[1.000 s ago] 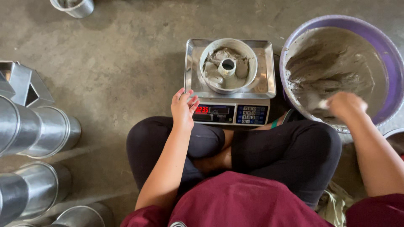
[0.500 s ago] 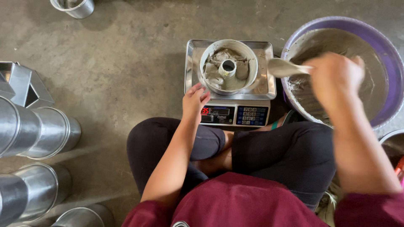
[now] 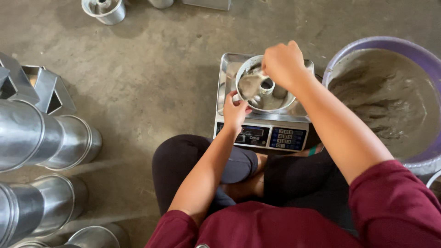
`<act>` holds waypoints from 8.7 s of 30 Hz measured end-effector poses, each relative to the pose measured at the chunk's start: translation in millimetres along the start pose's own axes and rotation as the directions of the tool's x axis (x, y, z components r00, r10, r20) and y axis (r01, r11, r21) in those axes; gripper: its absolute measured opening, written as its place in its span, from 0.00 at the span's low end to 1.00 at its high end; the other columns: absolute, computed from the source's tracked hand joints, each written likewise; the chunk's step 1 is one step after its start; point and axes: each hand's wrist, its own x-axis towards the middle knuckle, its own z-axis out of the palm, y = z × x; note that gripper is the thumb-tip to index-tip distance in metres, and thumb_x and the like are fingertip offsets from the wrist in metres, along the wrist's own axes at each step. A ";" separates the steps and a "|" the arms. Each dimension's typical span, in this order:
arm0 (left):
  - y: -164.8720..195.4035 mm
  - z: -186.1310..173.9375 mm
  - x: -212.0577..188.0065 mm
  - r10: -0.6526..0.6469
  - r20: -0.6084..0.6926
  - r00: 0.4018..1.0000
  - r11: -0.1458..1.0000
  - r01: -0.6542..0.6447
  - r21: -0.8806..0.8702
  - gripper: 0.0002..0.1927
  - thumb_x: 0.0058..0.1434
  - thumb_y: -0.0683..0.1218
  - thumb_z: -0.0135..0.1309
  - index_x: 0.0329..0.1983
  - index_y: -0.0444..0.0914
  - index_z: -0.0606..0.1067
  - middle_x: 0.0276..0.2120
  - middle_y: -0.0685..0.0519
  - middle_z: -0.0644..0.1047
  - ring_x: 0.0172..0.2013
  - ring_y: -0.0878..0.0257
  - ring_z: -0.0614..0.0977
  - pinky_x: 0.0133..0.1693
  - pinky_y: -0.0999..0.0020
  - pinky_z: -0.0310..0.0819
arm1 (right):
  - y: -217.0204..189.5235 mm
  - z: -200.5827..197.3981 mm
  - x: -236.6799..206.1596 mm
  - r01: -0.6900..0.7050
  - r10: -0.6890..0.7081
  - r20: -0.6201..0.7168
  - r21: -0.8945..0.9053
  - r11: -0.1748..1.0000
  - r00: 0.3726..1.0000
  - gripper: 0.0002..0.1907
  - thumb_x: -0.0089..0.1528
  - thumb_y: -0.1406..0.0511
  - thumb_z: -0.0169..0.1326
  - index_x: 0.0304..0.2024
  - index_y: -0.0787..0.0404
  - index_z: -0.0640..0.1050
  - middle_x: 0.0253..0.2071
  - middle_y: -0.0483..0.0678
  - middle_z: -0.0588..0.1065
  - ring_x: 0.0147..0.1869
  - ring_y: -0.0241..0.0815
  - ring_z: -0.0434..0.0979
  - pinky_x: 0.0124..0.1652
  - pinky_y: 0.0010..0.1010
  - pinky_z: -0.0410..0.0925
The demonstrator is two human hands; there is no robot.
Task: The person scoops a gray paste from a large purple basin into metal molds placed on a digital scale. They use a ladle to transfer the paste, smooth it inside the mold, and then move the filled mold aside to repeat the process with another mold.
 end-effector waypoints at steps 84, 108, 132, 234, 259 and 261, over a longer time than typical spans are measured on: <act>99.0 -11.1 88.1 0.224 0.243 0.944 0.367 -0.312 0.876 0.12 0.52 0.47 0.63 0.36 0.35 0.81 0.29 0.44 0.83 0.31 0.54 0.85 0.37 0.60 0.78 | 30.1 19.9 -11.7 -0.109 0.081 -0.387 -0.050 0.993 0.918 0.07 0.59 0.58 0.61 0.33 0.50 0.87 0.36 0.50 0.78 0.48 0.53 0.77 0.44 0.43 0.70; 170.2 -184.2 54.0 0.103 -0.117 0.988 0.981 -0.082 0.176 0.13 0.62 0.36 0.43 0.47 0.28 0.75 0.41 0.42 0.81 0.36 0.52 0.86 0.35 0.59 0.88 | 17.6 -20.4 -108.9 -0.045 0.437 -0.586 0.562 0.826 0.682 0.12 0.70 0.66 0.62 0.57 0.54 0.83 0.36 0.52 0.77 0.36 0.44 0.74 0.40 0.32 0.68; 109.2 128.3 243.7 -0.384 0.746 0.544 0.778 -0.245 0.579 0.24 0.69 0.55 0.48 0.69 0.54 0.70 0.48 0.60 0.83 0.31 0.74 0.68 0.30 0.79 0.64 | 11.9 0.5 -5.3 0.068 0.623 -0.629 0.727 0.683 0.466 0.12 0.73 0.66 0.56 0.58 0.61 0.80 0.46 0.47 0.78 0.43 0.31 0.74 0.39 0.22 0.65; 175.7 -303.2 -31.8 0.511 -0.706 0.491 0.858 -0.343 0.382 0.27 0.63 0.44 0.47 0.67 0.34 0.67 0.65 0.47 0.67 0.66 0.54 0.67 0.67 0.59 0.58 | -189.8 -10.3 28.0 0.231 0.394 -0.140 0.954 -0.192 0.908 0.12 0.73 0.68 0.42 0.58 0.61 0.69 0.56 0.51 0.79 0.54 0.43 0.82 0.46 0.35 0.76; 163.9 0.0 -96.5 -0.036 0.459 0.887 0.940 0.186 -0.285 0.32 0.62 0.56 0.58 0.65 0.40 0.65 0.54 0.47 0.76 0.51 0.54 0.79 0.52 0.55 0.77 | 20.2 -23.1 -157.4 0.376 0.603 -0.116 0.868 -0.325 0.789 0.11 0.75 0.70 0.45 0.59 0.63 0.72 0.49 0.46 0.77 0.51 0.37 0.78 0.53 0.29 0.73; 129.5 22.7 -95.0 -0.185 0.541 0.821 0.897 0.366 -0.249 0.36 0.60 0.57 0.59 0.67 0.38 0.64 0.56 0.44 0.75 0.54 0.52 0.79 0.55 0.53 0.75 | 51.4 -3.4 -183.8 0.330 0.642 -0.080 0.902 -0.279 0.763 0.10 0.76 0.69 0.45 0.59 0.64 0.72 0.47 0.45 0.76 0.49 0.35 0.77 0.50 0.29 0.72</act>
